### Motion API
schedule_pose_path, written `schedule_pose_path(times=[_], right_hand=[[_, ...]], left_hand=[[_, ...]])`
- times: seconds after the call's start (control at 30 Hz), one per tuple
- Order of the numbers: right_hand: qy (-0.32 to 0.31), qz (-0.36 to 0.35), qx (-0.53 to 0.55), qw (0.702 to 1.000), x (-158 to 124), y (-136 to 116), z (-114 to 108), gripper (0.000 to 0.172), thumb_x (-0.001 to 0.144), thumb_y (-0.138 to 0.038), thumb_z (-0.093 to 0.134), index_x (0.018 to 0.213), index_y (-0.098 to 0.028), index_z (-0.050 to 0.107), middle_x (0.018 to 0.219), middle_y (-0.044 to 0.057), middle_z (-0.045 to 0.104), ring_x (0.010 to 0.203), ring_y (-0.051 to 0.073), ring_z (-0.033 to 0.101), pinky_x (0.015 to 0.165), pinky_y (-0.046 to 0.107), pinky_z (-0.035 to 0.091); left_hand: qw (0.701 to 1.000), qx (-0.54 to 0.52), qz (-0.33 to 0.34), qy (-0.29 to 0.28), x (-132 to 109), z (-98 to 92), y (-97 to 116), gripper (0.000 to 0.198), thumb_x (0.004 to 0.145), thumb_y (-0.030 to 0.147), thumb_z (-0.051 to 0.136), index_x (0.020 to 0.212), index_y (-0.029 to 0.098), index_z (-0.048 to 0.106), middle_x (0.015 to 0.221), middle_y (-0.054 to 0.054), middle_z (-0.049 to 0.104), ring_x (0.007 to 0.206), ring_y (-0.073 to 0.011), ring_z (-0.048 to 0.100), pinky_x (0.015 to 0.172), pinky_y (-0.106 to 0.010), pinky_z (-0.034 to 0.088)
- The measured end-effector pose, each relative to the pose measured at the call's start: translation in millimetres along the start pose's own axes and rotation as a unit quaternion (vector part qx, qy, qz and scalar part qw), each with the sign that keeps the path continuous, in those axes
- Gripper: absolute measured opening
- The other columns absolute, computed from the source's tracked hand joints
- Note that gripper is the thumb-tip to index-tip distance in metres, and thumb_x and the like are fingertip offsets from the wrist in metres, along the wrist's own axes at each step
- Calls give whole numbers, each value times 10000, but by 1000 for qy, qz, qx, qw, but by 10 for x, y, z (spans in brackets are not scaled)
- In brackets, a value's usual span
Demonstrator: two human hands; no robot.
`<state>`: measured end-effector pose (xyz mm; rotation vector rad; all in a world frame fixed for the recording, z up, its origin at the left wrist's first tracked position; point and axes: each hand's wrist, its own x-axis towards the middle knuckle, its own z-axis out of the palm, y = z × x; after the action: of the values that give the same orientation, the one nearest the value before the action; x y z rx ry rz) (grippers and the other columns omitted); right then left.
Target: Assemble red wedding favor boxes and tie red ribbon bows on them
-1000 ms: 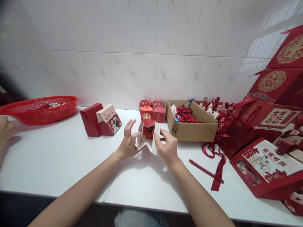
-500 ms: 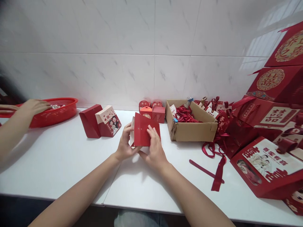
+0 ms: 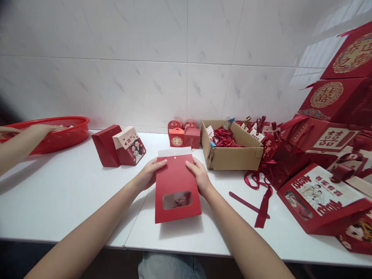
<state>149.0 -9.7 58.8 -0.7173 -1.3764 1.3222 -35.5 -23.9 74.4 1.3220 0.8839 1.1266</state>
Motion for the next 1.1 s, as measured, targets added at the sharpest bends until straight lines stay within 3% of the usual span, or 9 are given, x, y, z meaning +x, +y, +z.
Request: schedule_pose_path(times=[0.07, 0.2, 0.4, 0.53, 0.63, 0.8, 0.87, 1.0, 1.1], right_hand=[[-14, 26, 4, 1000, -8, 22, 14, 337, 788, -384, 536, 1060, -186, 551, 910, 67, 704, 758, 227, 668, 658, 339, 542], [-10, 8, 23, 1000, -23, 85, 29, 500, 787, -379, 550, 1234, -288, 347, 904, 10, 679, 712, 188, 655, 627, 319, 536], [35, -70, -18, 997, -10, 135, 11, 239, 806, -399, 528, 924, -267, 368, 840, -21, 577, 634, 132, 579, 567, 256, 498], [52, -80, -17, 995, -37, 141, 37, 266, 775, -371, 603, 879, -249, 390, 800, -32, 517, 598, 108, 536, 530, 222, 476], [57, -94, -38, 993, -85, 140, 103, 299, 759, -364, 632, 877, -252, 382, 815, -28, 520, 626, 116, 550, 543, 227, 489], [69, -148, -119, 979, -151, 123, 212, 246, 799, -370, 600, 832, -238, 394, 788, -13, 530, 657, 126, 557, 555, 229, 491], [87, -210, -188, 956, -106, 18, 191, 182, 831, -349, 565, 809, -223, 437, 909, 35, 573, 797, 158, 587, 660, 273, 511], [215, -378, -302, 848, 306, -469, -143, 96, 882, -281, 483, 876, -199, 532, 1071, 105, 591, 1055, 220, 546, 899, 393, 438], [336, -295, -384, 808, 837, -819, -597, 193, 901, -283, 430, 939, -150, 564, 941, 115, 632, 857, 203, 603, 790, 382, 478]], left_hand=[[999, -33, -14, -1, -26, 25, 38, 395, 746, 411, 653, 1029, 140, 601, 969, -114, 666, 821, -226, 639, 699, -315, 490], [997, -36, 49, 41, -59, 43, 23, 410, 749, 339, 651, 1123, 238, 515, 967, -34, 634, 756, -157, 609, 673, -276, 486], [993, 8, 113, 45, -71, 23, -25, 163, 715, 249, 596, 861, 207, 537, 844, 14, 538, 712, -124, 521, 594, -211, 439], [991, -22, 85, 101, -76, 100, 12, 229, 794, 376, 575, 722, 190, 462, 683, 47, 481, 581, -80, 467, 541, -181, 409], [987, -72, 59, 134, -87, 136, 54, 311, 729, 405, 677, 834, 235, 438, 697, 71, 560, 551, -91, 534, 538, -208, 449], [992, -82, -10, 96, -88, 94, 102, 368, 698, 422, 711, 940, 197, 549, 837, -26, 679, 651, -169, 643, 596, -288, 517], [991, -82, 14, 105, -83, 76, 108, 321, 698, 407, 716, 866, 177, 568, 853, -31, 685, 673, -165, 644, 607, -279, 519], [986, -72, 73, 128, -88, 65, 108, 260, 704, 365, 720, 798, 189, 553, 765, 18, 655, 649, -128, 608, 574, -228, 489], [988, -58, 83, 117, -101, 75, 98, 255, 706, 347, 719, 725, 189, 520, 700, 41, 615, 600, -105, 565, 549, -207, 459]])
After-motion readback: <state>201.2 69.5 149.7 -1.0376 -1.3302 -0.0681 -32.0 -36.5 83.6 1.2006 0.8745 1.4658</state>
